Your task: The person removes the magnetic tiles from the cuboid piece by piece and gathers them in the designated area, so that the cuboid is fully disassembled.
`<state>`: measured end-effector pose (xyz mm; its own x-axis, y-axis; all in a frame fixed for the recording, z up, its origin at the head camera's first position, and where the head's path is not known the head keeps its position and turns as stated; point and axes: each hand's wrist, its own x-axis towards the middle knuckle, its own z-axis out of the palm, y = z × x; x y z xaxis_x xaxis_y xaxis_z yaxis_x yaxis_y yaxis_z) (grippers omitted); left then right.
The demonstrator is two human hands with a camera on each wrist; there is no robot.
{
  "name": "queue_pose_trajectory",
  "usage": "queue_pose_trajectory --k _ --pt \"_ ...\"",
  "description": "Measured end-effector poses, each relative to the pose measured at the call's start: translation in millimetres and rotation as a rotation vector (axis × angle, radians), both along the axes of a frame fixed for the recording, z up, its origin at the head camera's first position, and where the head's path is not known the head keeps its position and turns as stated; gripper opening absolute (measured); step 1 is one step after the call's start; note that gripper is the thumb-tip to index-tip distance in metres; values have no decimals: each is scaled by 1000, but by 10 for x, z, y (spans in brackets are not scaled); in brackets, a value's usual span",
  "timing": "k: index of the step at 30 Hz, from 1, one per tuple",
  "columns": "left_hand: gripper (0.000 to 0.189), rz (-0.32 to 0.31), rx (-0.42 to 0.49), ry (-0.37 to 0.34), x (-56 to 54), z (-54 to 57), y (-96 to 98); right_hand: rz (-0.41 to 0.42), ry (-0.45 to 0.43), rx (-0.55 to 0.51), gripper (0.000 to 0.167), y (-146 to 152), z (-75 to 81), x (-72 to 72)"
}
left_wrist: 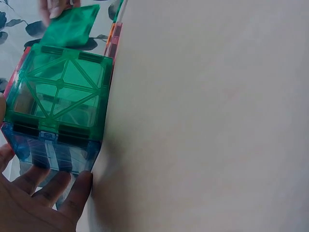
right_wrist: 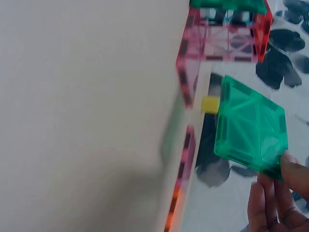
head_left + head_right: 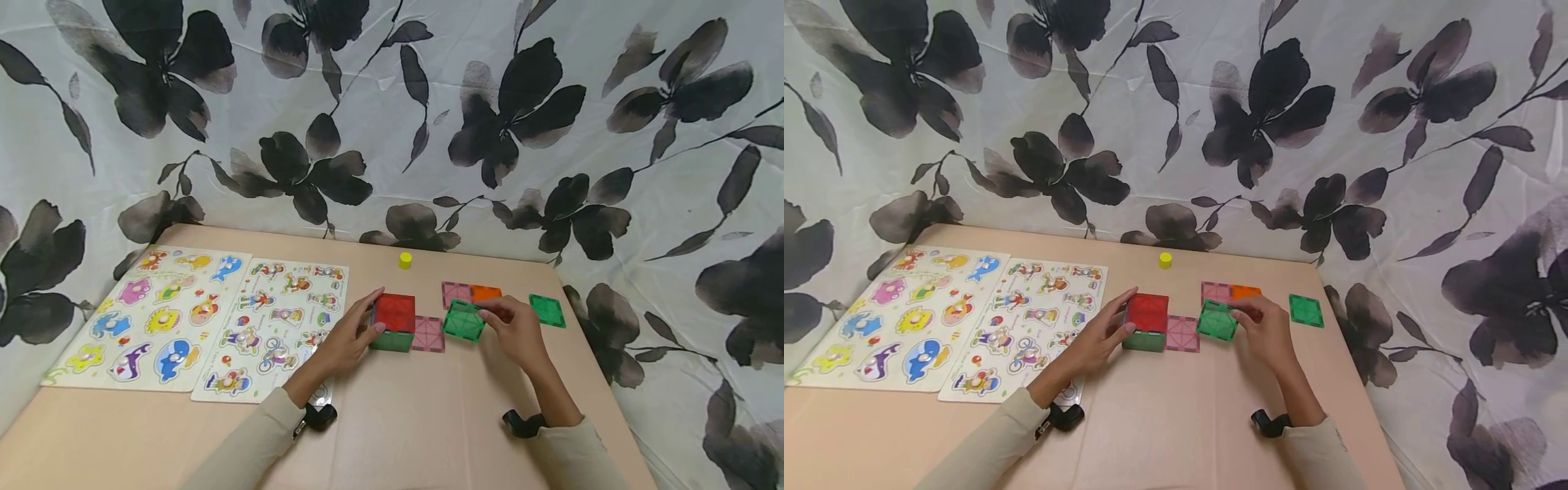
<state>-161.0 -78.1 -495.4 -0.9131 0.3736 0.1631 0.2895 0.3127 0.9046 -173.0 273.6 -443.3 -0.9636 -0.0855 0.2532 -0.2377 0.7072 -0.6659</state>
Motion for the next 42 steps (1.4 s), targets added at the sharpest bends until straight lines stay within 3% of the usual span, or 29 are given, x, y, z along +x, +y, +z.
queue_pose_trajectory --k 11,21,28,32,38,42 --pt "70 -9 9 -19 5 3 -8 32 -202 0 19 328 -206 -95" --pt "71 -10 1 -4 -12 5 1 -31 -154 170 18 195 -243 -142" --pt "71 -7 7 -10 -2 9 0 128 -197 148 34 -144 -202 -169" --pt "71 -7 15 -14 2 -5 12 201 -242 190 45 -337 -237 -203" --pt "71 -6 20 -1 -3 -30 22 276 -264 270 53 -537 -272 -195" --pt "70 4 9 6 1 -16 8 281 -240 317 57 -603 -261 -183"
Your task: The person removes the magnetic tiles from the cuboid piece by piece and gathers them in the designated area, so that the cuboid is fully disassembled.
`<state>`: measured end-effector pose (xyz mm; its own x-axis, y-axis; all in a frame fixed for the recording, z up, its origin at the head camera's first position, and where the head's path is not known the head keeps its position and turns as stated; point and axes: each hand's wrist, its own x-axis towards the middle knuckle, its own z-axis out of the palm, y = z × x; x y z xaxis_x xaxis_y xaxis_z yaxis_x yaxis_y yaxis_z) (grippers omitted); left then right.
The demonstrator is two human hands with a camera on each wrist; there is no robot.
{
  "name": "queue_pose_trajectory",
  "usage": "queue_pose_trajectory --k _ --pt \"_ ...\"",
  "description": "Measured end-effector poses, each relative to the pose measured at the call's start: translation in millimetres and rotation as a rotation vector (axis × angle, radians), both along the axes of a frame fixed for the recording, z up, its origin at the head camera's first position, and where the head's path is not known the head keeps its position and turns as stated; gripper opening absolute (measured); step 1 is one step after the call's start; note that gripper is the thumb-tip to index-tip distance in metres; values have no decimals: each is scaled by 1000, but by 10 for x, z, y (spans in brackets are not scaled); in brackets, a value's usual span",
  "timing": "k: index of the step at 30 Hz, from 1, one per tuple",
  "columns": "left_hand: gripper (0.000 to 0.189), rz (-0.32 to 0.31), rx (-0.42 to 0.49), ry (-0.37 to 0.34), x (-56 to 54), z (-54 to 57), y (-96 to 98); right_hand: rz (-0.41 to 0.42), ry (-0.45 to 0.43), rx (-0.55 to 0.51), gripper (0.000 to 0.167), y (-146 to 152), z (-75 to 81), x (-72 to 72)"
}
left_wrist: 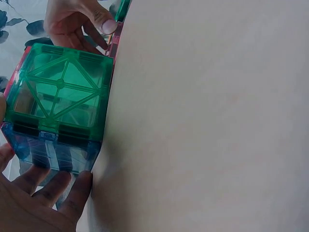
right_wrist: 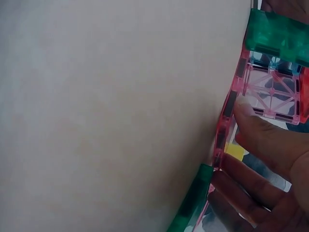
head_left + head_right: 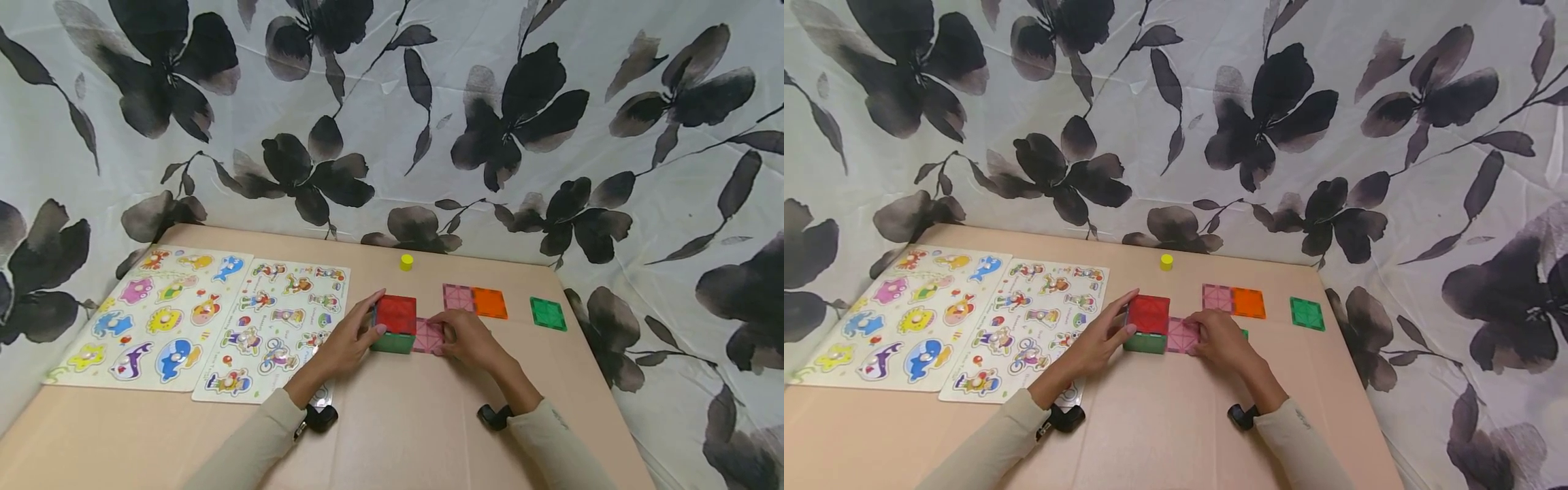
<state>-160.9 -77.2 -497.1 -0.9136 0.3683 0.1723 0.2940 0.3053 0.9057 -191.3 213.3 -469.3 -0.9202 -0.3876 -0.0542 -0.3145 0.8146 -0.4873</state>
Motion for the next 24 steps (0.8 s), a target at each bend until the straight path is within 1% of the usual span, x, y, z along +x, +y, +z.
queue_pose_trajectory --k 3,7,12,15,20,22,24 --pt "70 1 -7 -4 9 18 -7 -2 18 4 56 -11 2 3" --pt "70 -6 -12 -10 11 34 -8 10 29 -27 52 10 1 11" --pt "71 -1 -19 -10 4 50 -7 1 26 -92 38 82 25 48" --pt "71 0 -22 -13 2 54 -7 1 -15 -135 29 156 58 76" --pt "71 -2 -14 -16 3 49 -7 23 -150 -240 21 325 123 133" --pt "71 -3 -10 -16 5 43 -7 16 -187 -285 15 408 137 160" --pt "71 -4 -7 -16 6 38 -7 -4 -205 -332 9 498 145 185"
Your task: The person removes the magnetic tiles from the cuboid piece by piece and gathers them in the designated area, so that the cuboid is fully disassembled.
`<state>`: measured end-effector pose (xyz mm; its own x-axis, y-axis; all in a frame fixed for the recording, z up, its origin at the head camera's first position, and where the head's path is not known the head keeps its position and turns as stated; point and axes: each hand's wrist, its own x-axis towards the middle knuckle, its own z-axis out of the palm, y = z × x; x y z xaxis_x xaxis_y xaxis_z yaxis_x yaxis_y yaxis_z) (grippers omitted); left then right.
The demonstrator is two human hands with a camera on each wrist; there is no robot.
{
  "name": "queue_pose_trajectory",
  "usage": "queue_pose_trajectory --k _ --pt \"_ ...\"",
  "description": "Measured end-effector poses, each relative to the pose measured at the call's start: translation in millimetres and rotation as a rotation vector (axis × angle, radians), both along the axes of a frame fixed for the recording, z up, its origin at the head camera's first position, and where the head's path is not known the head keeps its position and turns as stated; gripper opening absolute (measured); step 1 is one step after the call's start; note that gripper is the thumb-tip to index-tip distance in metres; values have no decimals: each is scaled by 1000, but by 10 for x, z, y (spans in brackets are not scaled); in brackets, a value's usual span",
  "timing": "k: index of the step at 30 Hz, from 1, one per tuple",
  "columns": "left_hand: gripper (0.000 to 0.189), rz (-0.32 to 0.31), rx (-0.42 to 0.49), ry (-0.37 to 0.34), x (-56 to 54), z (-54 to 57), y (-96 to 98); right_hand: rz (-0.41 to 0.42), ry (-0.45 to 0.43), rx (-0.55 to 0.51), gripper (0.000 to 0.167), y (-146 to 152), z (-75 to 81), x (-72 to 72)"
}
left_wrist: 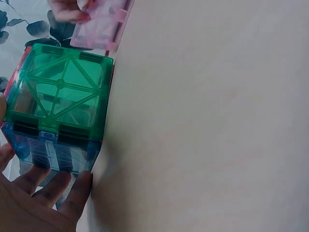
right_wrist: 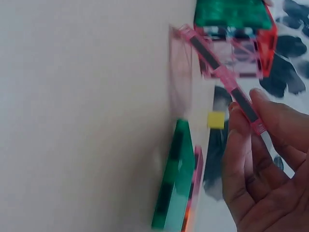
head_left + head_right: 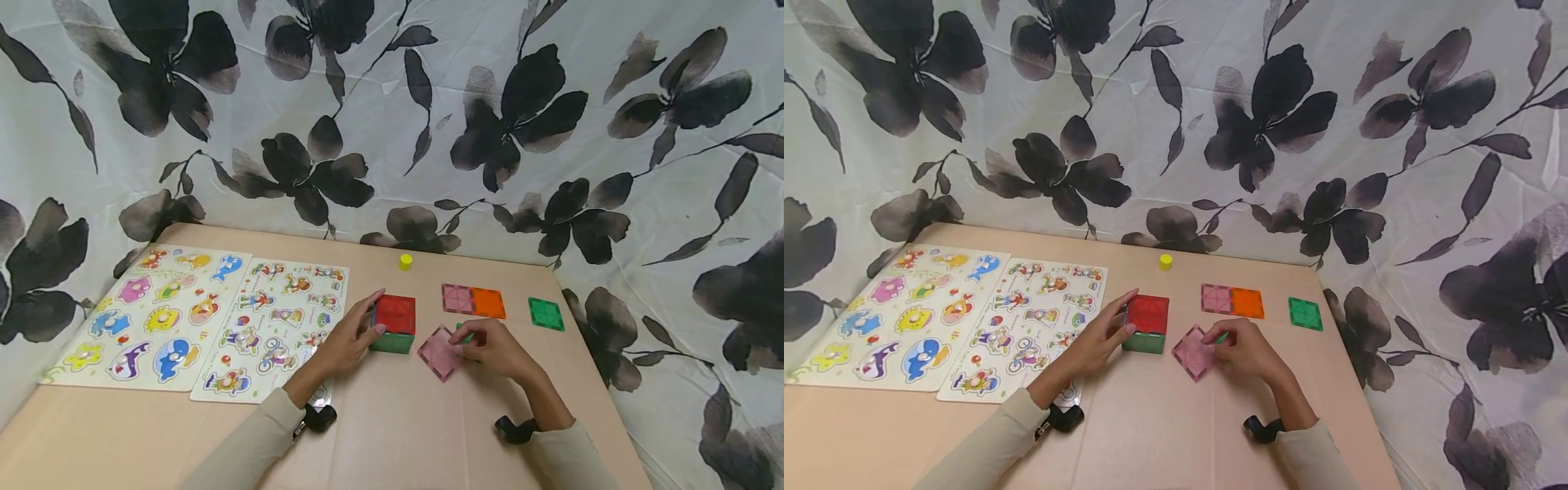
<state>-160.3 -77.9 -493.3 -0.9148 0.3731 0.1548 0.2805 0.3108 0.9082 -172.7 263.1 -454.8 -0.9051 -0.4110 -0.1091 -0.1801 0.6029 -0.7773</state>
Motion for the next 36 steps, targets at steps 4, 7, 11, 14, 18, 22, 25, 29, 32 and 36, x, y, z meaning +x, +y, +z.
queue_pose_trajectory --k 4,7,11,14,18,22,25,29,32,36 --pt "71 -1 6 -2 1 1 6 -85 -18 -75 11 213 -1 62" --pt "70 -1 9 -3 -1 3 9 -163 -31 -138 16 393 1 116" --pt "70 -4 8 -6 -4 2 8 -277 -24 -214 24 651 -6 182" --pt "71 -5 11 -4 -7 -4 6 -361 -15 -242 28 841 -20 226" --pt "72 -8 22 -2 -11 -13 3 -453 -16 -219 33 1079 -42 287" --pt "72 -12 29 -3 -10 -12 1 -525 -33 -200 39 1279 -103 330" --pt "72 -14 28 -4 -8 -4 -1 -558 -46 -193 40 1379 -157 348" --pt "72 -18 24 -12 -4 11 -4 -587 -62 -165 40 1441 -199 364" --pt "72 -23 24 -17 -10 20 -8 -592 -49 -111 39 1456 -214 385" --pt "71 -35 32 -23 -26 44 -19 -582 48 65 35 1424 -198 428"
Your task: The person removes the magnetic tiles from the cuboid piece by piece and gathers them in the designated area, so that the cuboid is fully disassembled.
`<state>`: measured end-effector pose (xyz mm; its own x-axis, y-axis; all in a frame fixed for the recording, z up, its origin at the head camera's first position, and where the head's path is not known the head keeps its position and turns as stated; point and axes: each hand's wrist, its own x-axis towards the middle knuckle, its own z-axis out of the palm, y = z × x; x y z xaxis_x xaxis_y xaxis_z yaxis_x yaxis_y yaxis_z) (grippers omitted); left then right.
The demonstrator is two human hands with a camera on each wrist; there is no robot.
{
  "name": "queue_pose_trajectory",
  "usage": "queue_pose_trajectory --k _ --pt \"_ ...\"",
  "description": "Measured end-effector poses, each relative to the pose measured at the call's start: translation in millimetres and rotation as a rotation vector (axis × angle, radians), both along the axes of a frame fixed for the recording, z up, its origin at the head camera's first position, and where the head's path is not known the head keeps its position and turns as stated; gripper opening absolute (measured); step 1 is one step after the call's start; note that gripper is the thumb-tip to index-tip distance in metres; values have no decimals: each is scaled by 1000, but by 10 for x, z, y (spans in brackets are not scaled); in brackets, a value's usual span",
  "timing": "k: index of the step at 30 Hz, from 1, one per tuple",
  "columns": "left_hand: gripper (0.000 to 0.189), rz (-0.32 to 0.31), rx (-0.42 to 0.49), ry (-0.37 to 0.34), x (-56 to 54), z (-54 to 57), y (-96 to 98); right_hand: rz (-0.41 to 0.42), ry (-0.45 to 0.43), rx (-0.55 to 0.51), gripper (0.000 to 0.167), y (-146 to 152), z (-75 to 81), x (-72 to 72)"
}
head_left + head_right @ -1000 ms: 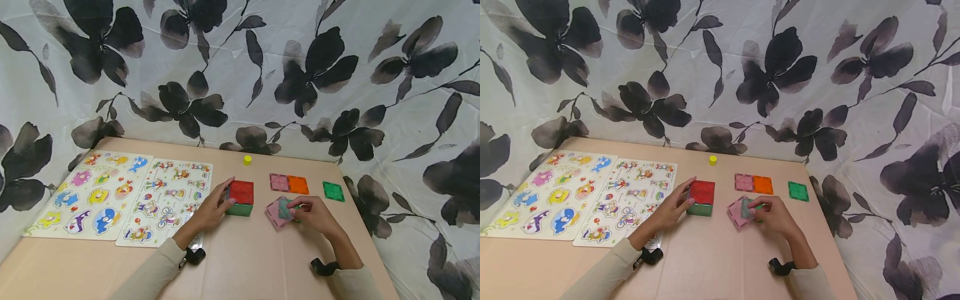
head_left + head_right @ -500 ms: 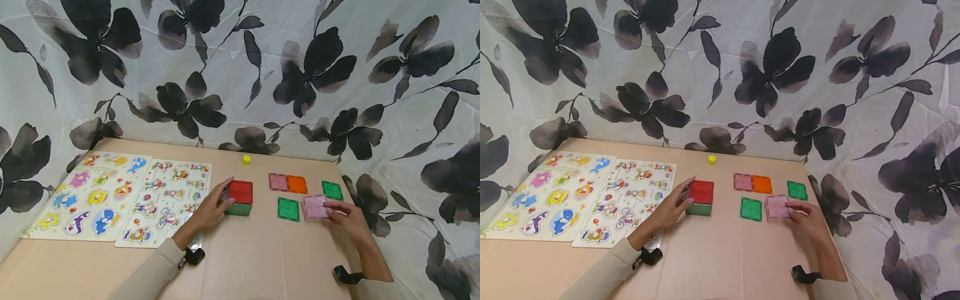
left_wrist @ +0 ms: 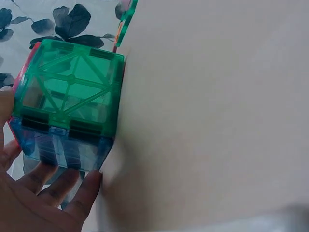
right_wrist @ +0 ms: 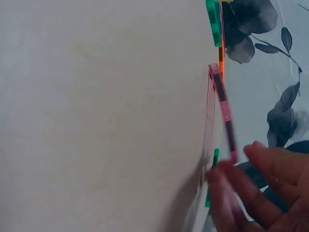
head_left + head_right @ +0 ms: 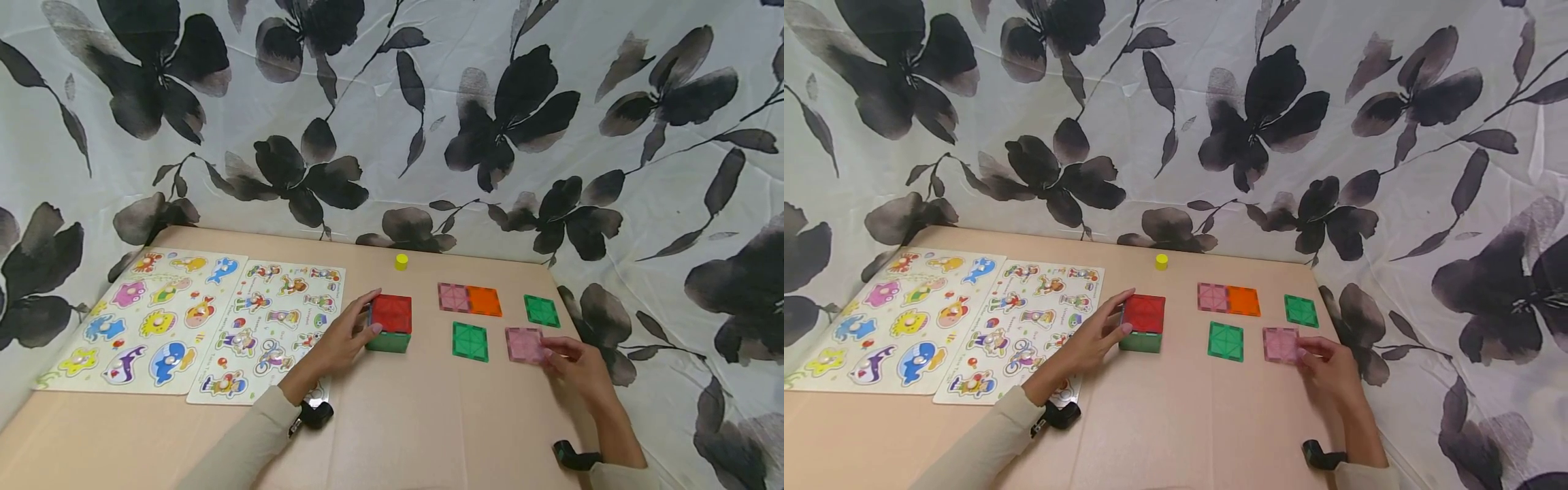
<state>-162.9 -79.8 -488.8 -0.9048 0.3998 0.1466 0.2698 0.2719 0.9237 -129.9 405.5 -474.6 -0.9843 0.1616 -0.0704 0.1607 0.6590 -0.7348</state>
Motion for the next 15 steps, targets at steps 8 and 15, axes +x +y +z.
queue_pose_trajectory --k 8,15 --pt "68 -23 51 -18 -84 26 -15 75 72 201 31 -460 214 14" --pt "74 -56 137 -81 -155 47 -5 299 144 63 30 -1200 298 -57"
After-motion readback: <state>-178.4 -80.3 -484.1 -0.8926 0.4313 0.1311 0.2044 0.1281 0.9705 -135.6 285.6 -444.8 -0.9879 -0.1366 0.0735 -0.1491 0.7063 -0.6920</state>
